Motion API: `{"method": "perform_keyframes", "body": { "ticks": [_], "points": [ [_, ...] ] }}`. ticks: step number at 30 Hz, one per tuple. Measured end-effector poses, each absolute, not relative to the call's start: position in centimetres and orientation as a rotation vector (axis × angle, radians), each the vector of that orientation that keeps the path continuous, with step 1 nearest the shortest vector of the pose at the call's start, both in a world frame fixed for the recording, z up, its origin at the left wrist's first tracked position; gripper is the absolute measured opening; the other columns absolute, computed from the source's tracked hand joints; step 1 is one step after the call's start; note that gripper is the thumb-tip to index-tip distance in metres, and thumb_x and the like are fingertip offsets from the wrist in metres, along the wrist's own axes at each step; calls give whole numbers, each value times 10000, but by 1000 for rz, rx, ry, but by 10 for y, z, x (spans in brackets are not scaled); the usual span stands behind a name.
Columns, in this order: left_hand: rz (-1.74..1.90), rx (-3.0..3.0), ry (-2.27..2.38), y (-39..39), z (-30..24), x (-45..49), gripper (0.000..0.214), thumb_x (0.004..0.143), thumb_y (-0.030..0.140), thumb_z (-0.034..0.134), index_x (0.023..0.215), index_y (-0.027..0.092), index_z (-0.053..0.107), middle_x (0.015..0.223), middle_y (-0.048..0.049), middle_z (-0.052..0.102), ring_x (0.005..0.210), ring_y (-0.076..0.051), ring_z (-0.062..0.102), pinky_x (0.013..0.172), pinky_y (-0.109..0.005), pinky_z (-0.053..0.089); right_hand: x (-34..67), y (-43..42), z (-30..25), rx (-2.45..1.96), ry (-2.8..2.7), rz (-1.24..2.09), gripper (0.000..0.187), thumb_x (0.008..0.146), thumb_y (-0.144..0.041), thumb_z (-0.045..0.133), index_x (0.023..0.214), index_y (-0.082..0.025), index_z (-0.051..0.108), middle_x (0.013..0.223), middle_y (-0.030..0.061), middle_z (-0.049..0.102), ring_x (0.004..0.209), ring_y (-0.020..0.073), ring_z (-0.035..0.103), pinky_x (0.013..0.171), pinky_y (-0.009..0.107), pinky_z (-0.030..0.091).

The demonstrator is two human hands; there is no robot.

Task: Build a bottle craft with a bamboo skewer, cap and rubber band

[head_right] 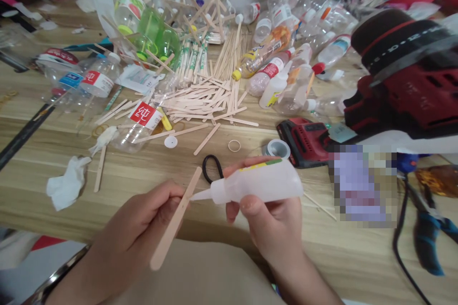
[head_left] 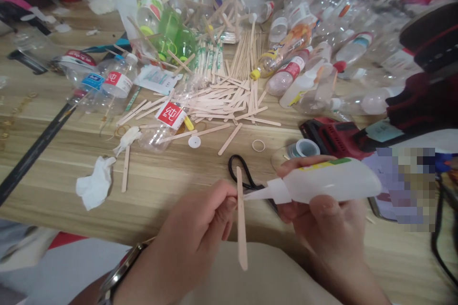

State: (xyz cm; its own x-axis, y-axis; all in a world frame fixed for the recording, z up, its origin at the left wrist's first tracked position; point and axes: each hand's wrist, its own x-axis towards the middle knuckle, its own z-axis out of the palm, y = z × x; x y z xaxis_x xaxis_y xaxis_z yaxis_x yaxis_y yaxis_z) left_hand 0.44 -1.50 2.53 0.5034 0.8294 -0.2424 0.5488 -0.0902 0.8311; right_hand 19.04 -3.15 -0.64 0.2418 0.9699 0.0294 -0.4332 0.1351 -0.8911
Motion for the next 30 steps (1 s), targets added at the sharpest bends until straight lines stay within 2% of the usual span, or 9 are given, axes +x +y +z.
{"method": "perform_keyframes", "body": {
  "ticks": [7,15,25,30],
  "points": [
    [302,1677,1141,-14,24,5,376,1006,423,288,759,215,482,586,68,482,523,-88,443,501,-221,306,191,-29,-8,-906,-743,1156,286,720,-381,777,958,-264,668,837,26,708,414,90,539,314,187,460],
    [275,1725,1225,-12,19,6,396,1001,431,261,761,221,496,612,45,533,564,-118,491,521,-233,331,192,-32,-7,-929,-773,1197,306,727,-443,758,978,-315,640,848,-16,692,409,74,528,324,182,451],
    [362,2024,1290,-12,19,10,275,972,268,323,789,225,524,593,29,572,527,-142,522,498,-244,334,193,-35,-11,-956,-796,1160,309,753,-404,745,1020,-311,620,884,7,683,448,113,582,352,236,478],
    [381,2111,1285,-12,16,10,266,955,221,328,780,221,527,625,19,611,547,-147,553,509,-247,351,194,-34,-13,-928,-836,1153,277,788,-377,720,1036,-315,614,904,-2,689,452,97,592,377,216,497]
  ]
}}
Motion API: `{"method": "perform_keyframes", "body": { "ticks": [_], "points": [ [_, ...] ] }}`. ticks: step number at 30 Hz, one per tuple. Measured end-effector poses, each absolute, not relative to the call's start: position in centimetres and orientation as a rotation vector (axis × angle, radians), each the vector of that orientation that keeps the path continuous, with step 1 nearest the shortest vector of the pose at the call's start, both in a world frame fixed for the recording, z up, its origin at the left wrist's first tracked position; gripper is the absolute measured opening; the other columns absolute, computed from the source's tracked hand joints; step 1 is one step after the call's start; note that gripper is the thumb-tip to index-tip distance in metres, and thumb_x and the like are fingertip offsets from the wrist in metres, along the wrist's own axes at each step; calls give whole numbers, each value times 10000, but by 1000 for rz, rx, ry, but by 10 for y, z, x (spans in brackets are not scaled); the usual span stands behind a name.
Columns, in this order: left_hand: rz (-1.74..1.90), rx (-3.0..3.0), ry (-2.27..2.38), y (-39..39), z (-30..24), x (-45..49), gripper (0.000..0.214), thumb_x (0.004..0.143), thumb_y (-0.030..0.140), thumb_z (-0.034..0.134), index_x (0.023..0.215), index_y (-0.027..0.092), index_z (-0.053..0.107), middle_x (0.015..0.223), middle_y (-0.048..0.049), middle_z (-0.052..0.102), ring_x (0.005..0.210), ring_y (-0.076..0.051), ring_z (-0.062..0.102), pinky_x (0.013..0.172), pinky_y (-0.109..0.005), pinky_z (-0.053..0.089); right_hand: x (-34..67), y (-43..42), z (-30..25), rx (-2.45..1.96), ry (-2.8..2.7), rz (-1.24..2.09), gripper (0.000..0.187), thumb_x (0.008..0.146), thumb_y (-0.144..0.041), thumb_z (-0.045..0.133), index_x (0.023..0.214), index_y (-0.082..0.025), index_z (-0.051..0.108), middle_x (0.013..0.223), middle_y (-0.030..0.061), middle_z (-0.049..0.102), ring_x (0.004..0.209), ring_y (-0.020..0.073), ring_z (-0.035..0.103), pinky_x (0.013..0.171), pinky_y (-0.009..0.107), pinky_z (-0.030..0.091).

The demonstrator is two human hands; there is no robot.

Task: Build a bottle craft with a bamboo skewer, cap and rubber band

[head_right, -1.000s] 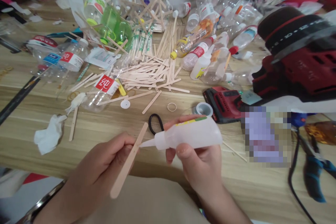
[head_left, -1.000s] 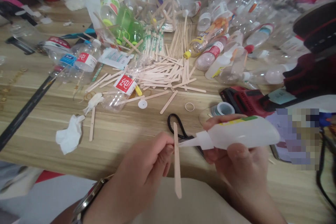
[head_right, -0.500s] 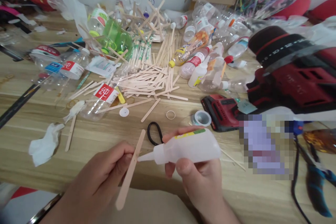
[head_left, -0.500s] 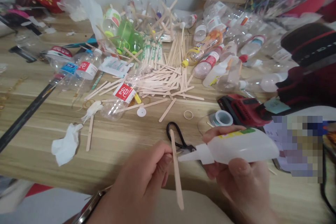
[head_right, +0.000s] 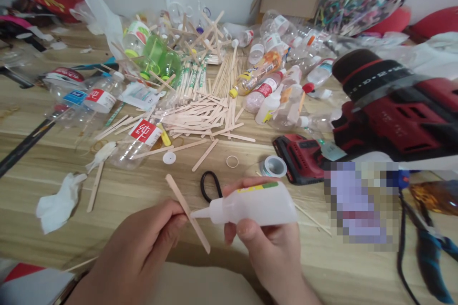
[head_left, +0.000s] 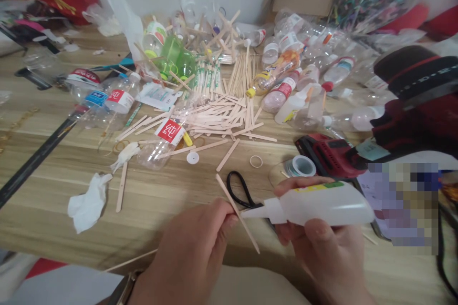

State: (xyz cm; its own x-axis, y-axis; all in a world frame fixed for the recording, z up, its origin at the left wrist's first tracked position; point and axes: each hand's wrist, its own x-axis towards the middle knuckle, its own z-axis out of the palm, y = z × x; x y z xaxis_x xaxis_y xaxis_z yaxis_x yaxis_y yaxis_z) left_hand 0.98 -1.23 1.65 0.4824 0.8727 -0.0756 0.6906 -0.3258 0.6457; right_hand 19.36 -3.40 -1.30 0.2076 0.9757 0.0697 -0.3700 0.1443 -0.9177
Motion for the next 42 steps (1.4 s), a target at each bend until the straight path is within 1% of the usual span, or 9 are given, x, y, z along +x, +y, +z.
{"method": "perform_keyframes", "body": {
  "ticks": [4,7,12,16,19,26,30,34,42],
  "points": [
    [357,2132,1285,-13,15,10,288,962,240,322,783,213,545,667,2,641,576,-158,575,519,-255,365,195,-34,-14,-922,-841,1169,272,799,-368,713,1044,-312,608,914,4,695,465,94,591,389,212,508],
    [383,2135,1290,-12,15,10,288,964,238,321,776,214,538,658,6,633,569,-154,570,514,-253,362,195,-35,-15,-920,-859,1182,266,808,-359,707,1047,-311,603,923,2,695,475,86,592,406,205,514],
    [395,2098,1272,-12,16,7,296,972,241,310,773,214,527,638,12,612,548,-141,549,503,-242,353,195,-34,-15,-955,-848,1147,283,791,-362,719,1036,-302,591,889,11,694,450,106,581,371,227,496],
    [384,2063,1202,-11,18,6,286,975,251,308,811,217,539,637,15,596,546,-137,535,501,-236,353,194,-33,-13,-979,-834,1137,263,794,-376,711,1020,-299,602,881,5,691,438,106,582,359,225,481],
    [367,2027,1182,-10,20,7,270,977,250,318,830,223,543,643,21,590,553,-134,530,512,-234,357,194,-32,-12,-972,-807,1128,274,780,-396,724,1012,-297,617,892,2,688,449,95,585,379,214,484],
    [363,2012,1148,-13,16,5,273,973,272,341,778,222,525,605,30,561,541,-133,514,515,-235,353,194,-31,-12,-949,-796,1163,318,742,-435,746,996,-291,621,849,13,686,407,82,500,322,196,454],
    [372,1997,1139,-13,17,4,299,977,283,330,760,219,524,601,29,557,538,-129,511,515,-234,353,195,-32,-11,-943,-799,1186,286,764,-410,736,1005,-300,627,862,3,687,441,80,537,351,184,476],
    [384,1978,1152,-12,19,4,303,983,285,319,781,221,535,635,22,579,550,-128,515,511,-232,351,196,-33,-11,-949,-807,1190,289,763,-416,736,1005,-304,624,865,1,688,426,89,560,336,194,459],
    [375,2001,1145,-12,16,5,283,982,283,324,821,223,550,636,22,572,563,-135,510,533,-242,350,196,-32,-10,-967,-767,1133,316,731,-444,761,983,-307,628,866,-8,681,418,81,548,331,194,434]
  ]
}}
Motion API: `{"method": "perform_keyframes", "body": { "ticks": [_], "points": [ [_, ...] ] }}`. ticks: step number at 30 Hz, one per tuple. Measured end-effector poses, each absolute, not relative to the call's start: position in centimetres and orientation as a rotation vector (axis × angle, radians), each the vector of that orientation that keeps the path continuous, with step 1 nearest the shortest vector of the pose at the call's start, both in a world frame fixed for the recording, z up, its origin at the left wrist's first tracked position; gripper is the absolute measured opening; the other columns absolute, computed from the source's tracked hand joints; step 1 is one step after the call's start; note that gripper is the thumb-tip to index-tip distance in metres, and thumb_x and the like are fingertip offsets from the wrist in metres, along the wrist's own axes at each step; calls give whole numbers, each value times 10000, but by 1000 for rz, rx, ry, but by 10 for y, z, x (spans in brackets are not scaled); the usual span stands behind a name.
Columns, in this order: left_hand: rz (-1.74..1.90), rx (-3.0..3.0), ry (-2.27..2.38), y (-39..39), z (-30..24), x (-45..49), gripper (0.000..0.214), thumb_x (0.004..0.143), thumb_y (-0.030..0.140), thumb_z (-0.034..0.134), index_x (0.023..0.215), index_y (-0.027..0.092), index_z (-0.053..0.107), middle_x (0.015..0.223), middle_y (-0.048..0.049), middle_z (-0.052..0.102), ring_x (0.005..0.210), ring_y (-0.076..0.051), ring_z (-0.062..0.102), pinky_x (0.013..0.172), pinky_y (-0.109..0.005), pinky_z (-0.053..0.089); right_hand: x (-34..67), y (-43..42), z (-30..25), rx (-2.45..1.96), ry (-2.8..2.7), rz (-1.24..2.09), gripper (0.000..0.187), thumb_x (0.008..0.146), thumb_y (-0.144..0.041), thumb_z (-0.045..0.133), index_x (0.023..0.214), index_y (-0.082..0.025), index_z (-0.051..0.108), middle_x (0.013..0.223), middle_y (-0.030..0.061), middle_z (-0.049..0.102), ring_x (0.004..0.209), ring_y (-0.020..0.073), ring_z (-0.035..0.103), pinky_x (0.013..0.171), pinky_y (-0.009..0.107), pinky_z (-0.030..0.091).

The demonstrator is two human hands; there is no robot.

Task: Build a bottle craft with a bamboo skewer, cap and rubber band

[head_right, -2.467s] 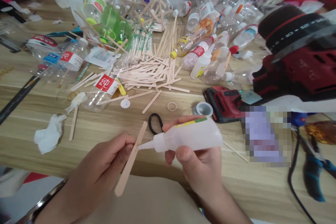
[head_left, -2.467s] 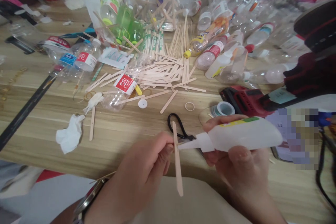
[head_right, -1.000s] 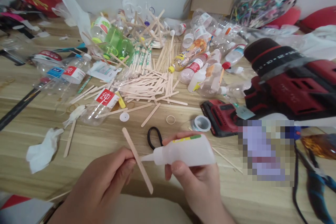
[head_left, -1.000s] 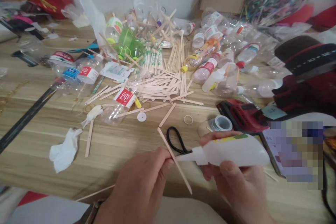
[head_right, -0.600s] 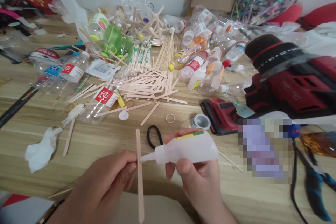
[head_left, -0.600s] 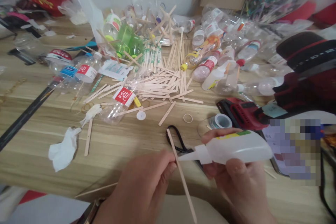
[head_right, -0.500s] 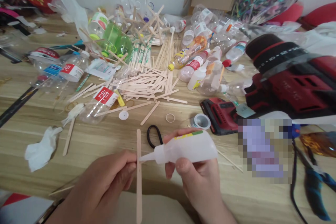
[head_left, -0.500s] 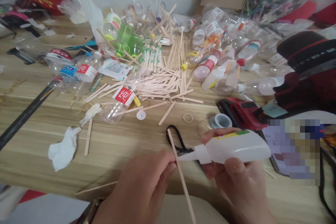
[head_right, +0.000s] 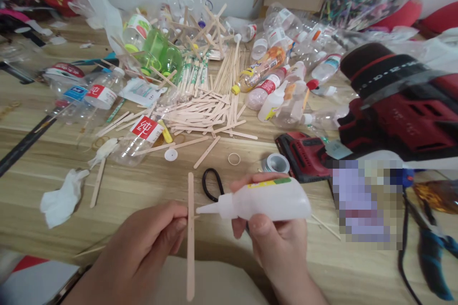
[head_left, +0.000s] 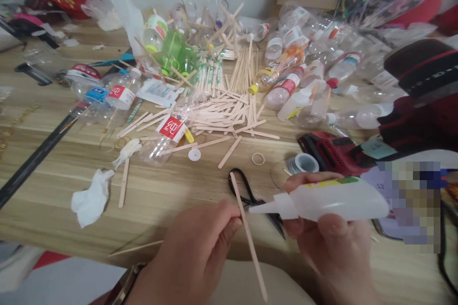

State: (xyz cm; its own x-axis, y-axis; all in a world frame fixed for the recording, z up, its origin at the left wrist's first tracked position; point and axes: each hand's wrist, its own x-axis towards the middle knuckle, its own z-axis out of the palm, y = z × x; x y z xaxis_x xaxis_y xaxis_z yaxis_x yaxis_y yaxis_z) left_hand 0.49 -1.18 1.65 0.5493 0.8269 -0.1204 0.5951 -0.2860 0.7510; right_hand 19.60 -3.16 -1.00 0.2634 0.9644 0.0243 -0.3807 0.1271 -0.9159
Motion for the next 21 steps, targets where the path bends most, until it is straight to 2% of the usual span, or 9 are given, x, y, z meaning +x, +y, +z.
{"method": "perform_keyframes", "body": {
  "ticks": [4,12,21],
  "points": [
    [351,1976,1150,-12,17,4,294,987,287,316,822,221,551,669,17,588,586,-136,520,546,-243,354,194,-31,-10,-946,-786,1148,354,696,-449,787,971,-295,625,844,1,692,417,94,546,316,203,420],
    [367,1953,1154,-13,20,3,307,996,312,311,837,224,559,650,27,572,570,-132,506,547,-243,351,196,-33,-8,-957,-836,1133,286,745,-403,748,978,-303,616,851,1,673,454,99,562,363,211,446],
    [438,1988,1165,-14,21,2,290,997,279,321,814,223,538,631,45,543,556,-119,498,535,-229,349,196,-32,-10,-910,-889,1142,291,749,-388,751,994,-300,621,870,8,688,473,104,584,376,211,488]
  ]
}}
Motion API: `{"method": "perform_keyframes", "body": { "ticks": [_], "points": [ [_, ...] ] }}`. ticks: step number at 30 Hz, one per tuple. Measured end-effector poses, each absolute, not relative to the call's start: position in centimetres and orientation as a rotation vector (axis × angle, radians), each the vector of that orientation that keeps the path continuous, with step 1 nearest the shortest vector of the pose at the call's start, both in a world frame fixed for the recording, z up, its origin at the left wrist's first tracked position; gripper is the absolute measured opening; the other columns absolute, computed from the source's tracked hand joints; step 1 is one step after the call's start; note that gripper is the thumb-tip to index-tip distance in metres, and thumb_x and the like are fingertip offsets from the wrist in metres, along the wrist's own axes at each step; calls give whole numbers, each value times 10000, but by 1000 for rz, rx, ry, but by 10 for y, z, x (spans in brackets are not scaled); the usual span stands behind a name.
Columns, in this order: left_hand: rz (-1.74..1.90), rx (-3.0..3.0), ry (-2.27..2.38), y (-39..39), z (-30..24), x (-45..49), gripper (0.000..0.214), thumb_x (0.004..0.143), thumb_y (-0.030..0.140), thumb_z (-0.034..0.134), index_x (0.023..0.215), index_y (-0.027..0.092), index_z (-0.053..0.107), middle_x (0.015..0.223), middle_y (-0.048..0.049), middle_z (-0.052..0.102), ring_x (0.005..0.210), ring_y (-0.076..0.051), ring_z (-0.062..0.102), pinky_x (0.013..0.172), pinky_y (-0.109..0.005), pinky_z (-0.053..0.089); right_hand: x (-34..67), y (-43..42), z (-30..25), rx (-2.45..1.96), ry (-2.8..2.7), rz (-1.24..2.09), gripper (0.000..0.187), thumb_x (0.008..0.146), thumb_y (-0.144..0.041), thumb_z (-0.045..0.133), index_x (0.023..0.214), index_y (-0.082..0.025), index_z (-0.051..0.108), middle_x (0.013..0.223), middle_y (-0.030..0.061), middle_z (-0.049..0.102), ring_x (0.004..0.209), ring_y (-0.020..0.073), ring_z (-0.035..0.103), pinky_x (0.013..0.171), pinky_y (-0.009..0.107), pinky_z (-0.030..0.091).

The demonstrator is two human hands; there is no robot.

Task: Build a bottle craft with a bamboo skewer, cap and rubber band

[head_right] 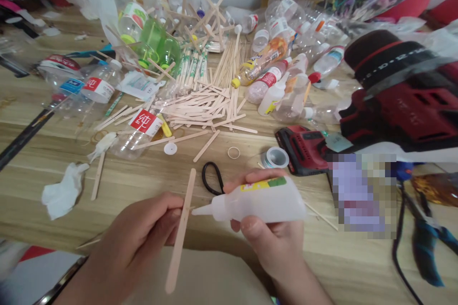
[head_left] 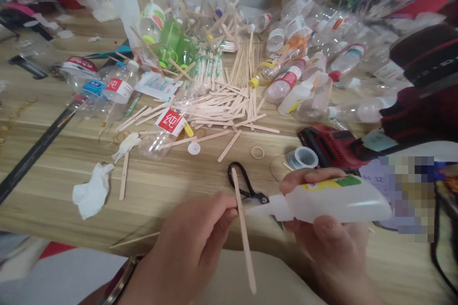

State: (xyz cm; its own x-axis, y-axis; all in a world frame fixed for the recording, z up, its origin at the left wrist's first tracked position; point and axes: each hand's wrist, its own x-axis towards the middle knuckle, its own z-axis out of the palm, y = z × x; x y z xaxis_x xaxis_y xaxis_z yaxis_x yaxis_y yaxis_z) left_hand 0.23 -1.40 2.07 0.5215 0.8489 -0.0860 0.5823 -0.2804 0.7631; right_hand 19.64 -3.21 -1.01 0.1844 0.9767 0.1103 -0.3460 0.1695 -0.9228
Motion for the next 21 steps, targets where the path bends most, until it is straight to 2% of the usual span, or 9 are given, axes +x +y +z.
{"method": "perform_keyframes", "body": {
  "ticks": [16,21],
  "points": [
    [447,2037,1167,-16,20,2,246,995,261,335,845,235,529,664,50,566,586,-121,524,548,-232,358,195,-33,-10,-862,-884,1117,308,752,-378,755,1011,-299,610,905,-25,686,498,72,579,426,176,515],
    [462,2039,1166,-15,19,2,256,997,266,329,843,238,533,689,49,593,624,-124,558,561,-235,369,195,-34,-10,-890,-909,1105,316,736,-390,760,1001,-298,614,881,-7,690,524,100,594,397,184,503]
  ]
}}
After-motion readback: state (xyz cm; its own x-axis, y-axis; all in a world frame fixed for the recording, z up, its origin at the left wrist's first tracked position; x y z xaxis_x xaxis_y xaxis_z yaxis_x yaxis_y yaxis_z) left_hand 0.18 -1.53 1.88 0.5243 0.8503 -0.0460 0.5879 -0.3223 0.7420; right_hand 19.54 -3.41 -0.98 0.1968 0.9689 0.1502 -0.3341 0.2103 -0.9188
